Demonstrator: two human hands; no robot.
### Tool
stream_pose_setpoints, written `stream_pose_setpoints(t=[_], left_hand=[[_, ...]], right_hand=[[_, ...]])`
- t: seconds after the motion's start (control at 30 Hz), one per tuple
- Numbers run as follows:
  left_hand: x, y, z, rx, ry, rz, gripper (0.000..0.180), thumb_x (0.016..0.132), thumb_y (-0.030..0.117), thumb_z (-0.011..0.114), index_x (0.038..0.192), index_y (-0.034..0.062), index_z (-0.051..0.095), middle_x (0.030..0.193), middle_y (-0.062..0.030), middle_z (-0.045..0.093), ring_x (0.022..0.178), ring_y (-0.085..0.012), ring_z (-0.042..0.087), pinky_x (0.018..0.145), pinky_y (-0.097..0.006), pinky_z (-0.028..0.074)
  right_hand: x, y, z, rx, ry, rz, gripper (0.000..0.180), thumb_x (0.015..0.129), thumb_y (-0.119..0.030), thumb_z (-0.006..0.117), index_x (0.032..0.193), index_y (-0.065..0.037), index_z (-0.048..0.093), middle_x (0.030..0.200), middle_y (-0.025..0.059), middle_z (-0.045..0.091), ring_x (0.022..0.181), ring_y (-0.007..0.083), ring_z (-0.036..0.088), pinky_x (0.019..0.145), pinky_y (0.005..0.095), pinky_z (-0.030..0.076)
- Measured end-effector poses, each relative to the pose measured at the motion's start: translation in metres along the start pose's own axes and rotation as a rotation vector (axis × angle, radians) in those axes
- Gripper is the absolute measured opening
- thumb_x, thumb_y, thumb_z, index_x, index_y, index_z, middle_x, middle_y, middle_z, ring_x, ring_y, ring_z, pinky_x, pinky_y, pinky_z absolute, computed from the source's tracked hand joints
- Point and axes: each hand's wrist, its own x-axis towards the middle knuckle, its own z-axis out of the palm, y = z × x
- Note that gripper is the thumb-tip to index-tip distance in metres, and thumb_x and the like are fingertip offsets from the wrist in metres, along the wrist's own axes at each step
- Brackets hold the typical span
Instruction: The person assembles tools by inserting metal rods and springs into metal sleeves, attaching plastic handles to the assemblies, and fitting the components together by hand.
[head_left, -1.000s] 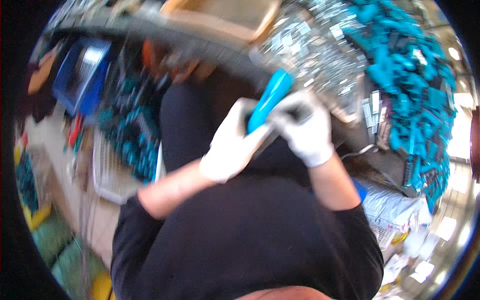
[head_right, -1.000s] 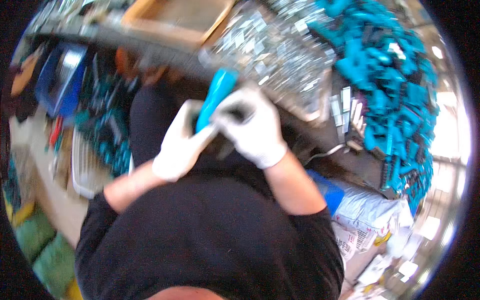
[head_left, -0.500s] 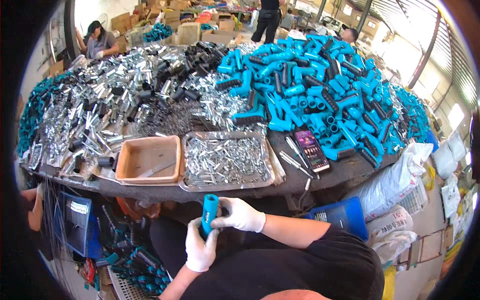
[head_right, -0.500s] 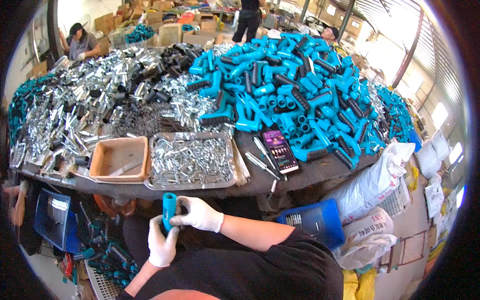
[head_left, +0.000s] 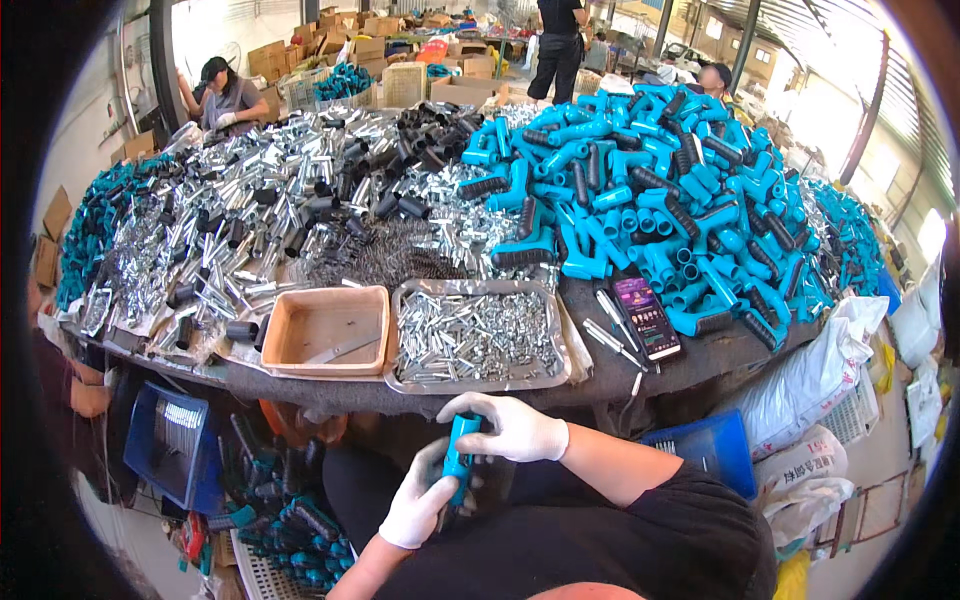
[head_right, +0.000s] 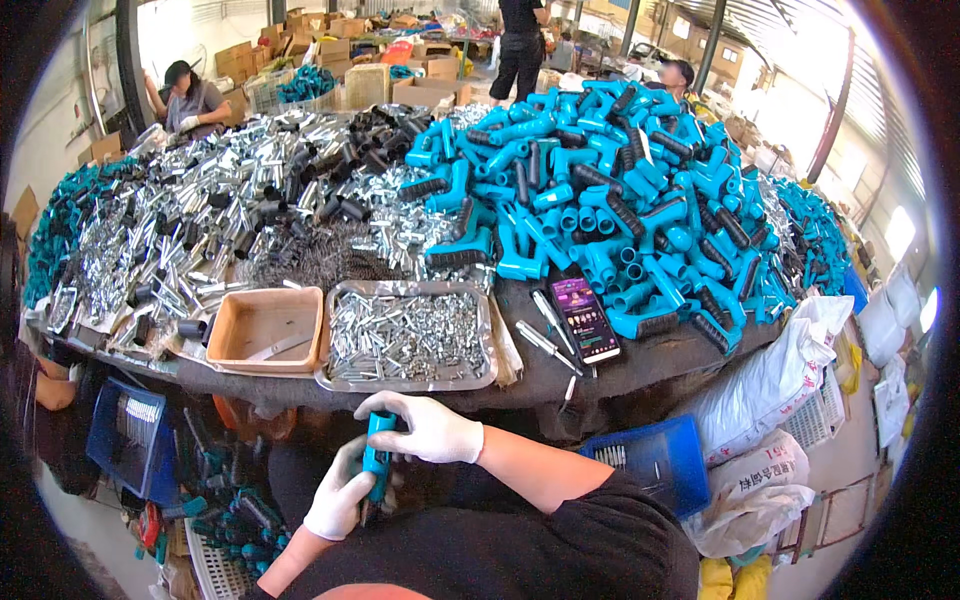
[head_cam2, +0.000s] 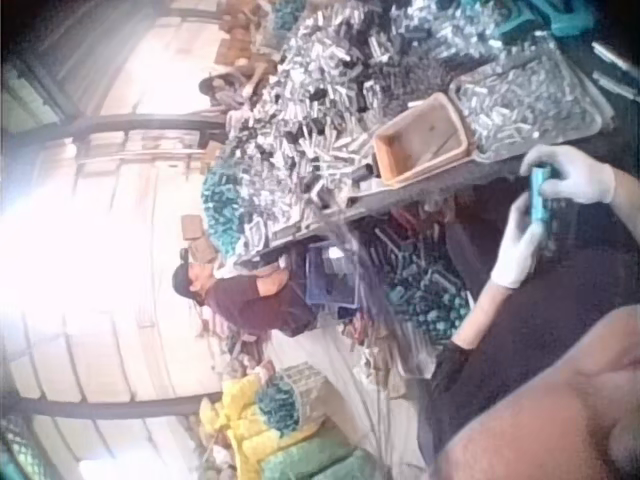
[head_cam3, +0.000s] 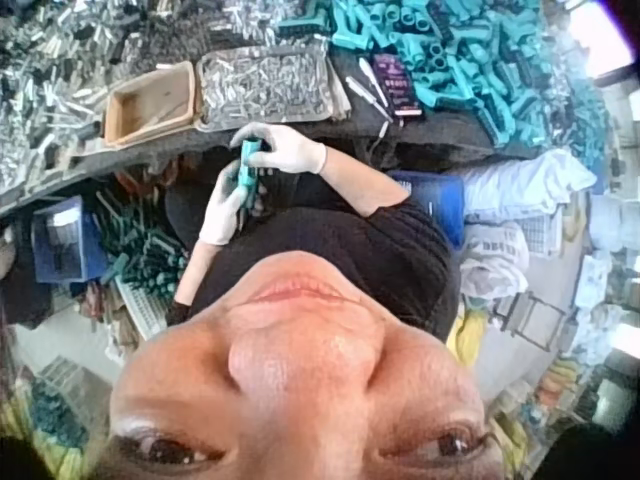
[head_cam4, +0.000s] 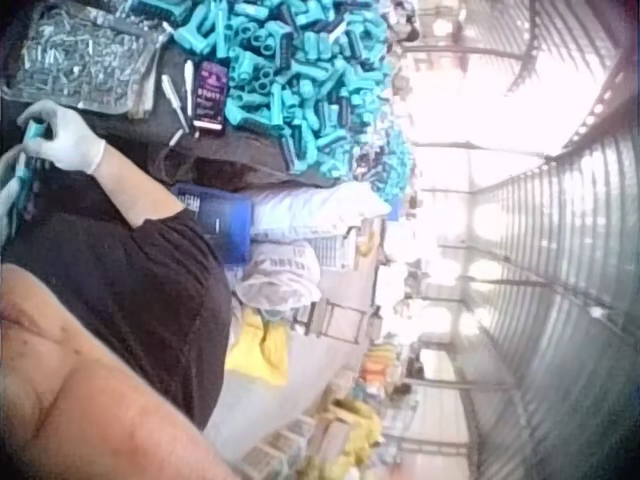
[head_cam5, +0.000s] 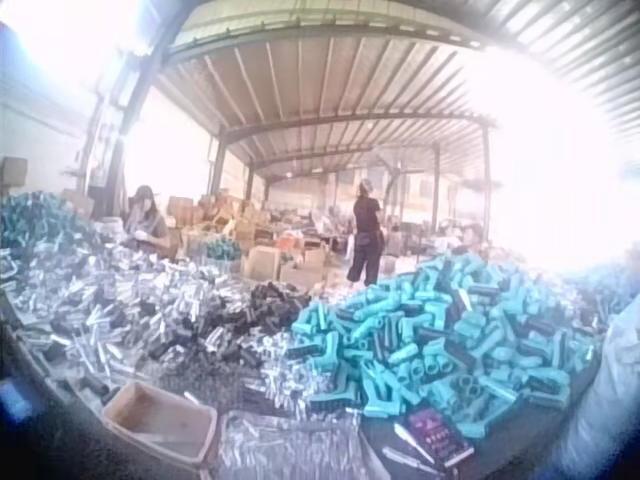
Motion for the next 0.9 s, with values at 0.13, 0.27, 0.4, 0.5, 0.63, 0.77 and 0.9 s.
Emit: stream_pose_setpoints(t=[0.13, 0.27, 0.4, 0.5, 0.63, 0.77, 0.9], left_hand=[[0.007, -0.013, -0.003, 0.456, 0.098, 0.283, 0.057, 0.091, 0.012, 0.053, 0.142, -0.0009, 0.031, 0.113, -0.0134, 0.057, 0.094, -0.0141, 0.056, 0.083, -0.028, 0.047], [0.009, -0.007, -0.001, 0.481, 0.093, 0.171, 0.051, 0.091, 0.012, 0.054, 0.137, -0.0032, 0.04, 0.109, -0.0096, 0.058, 0.087, -0.0121, 0.058, 0.079, -0.026, 0.048], [0.007, -0.01, -0.006, 0.12, 0.103, 0.052, 0.057, 0.091, 0.015, 0.054, 0.139, -0.0063, 0.032, 0.107, -0.0123, 0.057, 0.083, -0.0146, 0.059, 0.073, -0.028, 0.051], [0.006, -0.011, -0.008, 0.068, 0.139, 0.016, 0.057, 0.092, 0.014, 0.053, 0.14, -0.0067, 0.031, 0.107, -0.0128, 0.056, 0.08, -0.015, 0.059, 0.069, -0.027, 0.051], [0.009, -0.019, -0.012, 0.015, 0.126, -0.015, 0.057, 0.091, 0.015, 0.054, 0.139, -0.0078, 0.031, 0.107, -0.0136, 0.056, 0.08, -0.0156, 0.059, 0.067, -0.028, 0.051], [0.01, -0.019, -0.016, 0.054, 0.084, -0.014, 0.058, 0.091, 0.014, 0.053, 0.139, -0.0081, 0.03, 0.109, -0.0144, 0.056, 0.081, -0.0162, 0.059, 0.067, -0.028, 0.051], [0.01, -0.021, -0.018, 0.02, 0.106, -0.026, 0.058, 0.091, 0.013, 0.053, 0.14, -0.0083, 0.029, 0.109, -0.0149, 0.056, 0.08, -0.0167, 0.059, 0.067, -0.028, 0.051]], right_hand=[[0.005, 0.004, 0.007, -0.348, 0.165, -0.051, 0.043, 0.083, -0.028, 0.07, 0.116, -0.005, 0.055, 0.094, 0.0078, 0.063, 0.08, 0.0174, 0.063, 0.077, 0.032, 0.05], [0.008, -0.004, -0.005, -0.503, 0.135, 0.034, 0.042, 0.081, -0.035, 0.072, 0.107, -0.004, 0.061, 0.088, 0.0131, 0.065, 0.078, 0.0231, 0.065, 0.074, 0.0324, 0.051], [0.015, -0.018, -0.045, -0.769, 0.452, -0.109, 0.03, 0.085, -0.036, 0.063, 0.102, -0.012, 0.064, 0.093, 0.0136, 0.064, 0.089, 0.029, 0.063, 0.075, 0.038, 0.052], [0.027, -0.006, -0.086, -1.148, 0.588, -0.002, 0.027, 0.085, -0.024, 0.062, 0.108, -0.012, 0.061, 0.1, 0.0173, 0.055, 0.09, 0.0339, 0.061, 0.079, 0.0434, 0.051], [0.041, 0.027, -0.102, -1.199, 0.53, 0.094, 0.022, 0.084, -0.022, 0.062, 0.103, -0.011, 0.062, 0.098, 0.0174, 0.055, 0.09, 0.0334, 0.061, 0.079, 0.0429, 0.05], [0.05, 0.031, -0.111, -1.15, 0.5, 0.095, 0.014, 0.083, -0.019, 0.061, 0.094, -0.01, 0.064, 0.093, 0.0164, 0.056, 0.088, 0.0327, 0.06, 0.078, 0.0419, 0.049], [0.052, 0.028, -0.11, -1.085, 0.578, 0.029, 0.01, 0.083, -0.019, 0.061, 0.088, -0.012, 0.066, 0.092, 0.0138, 0.057, 0.088, 0.0316, 0.06, 0.079, 0.0412, 0.049]])
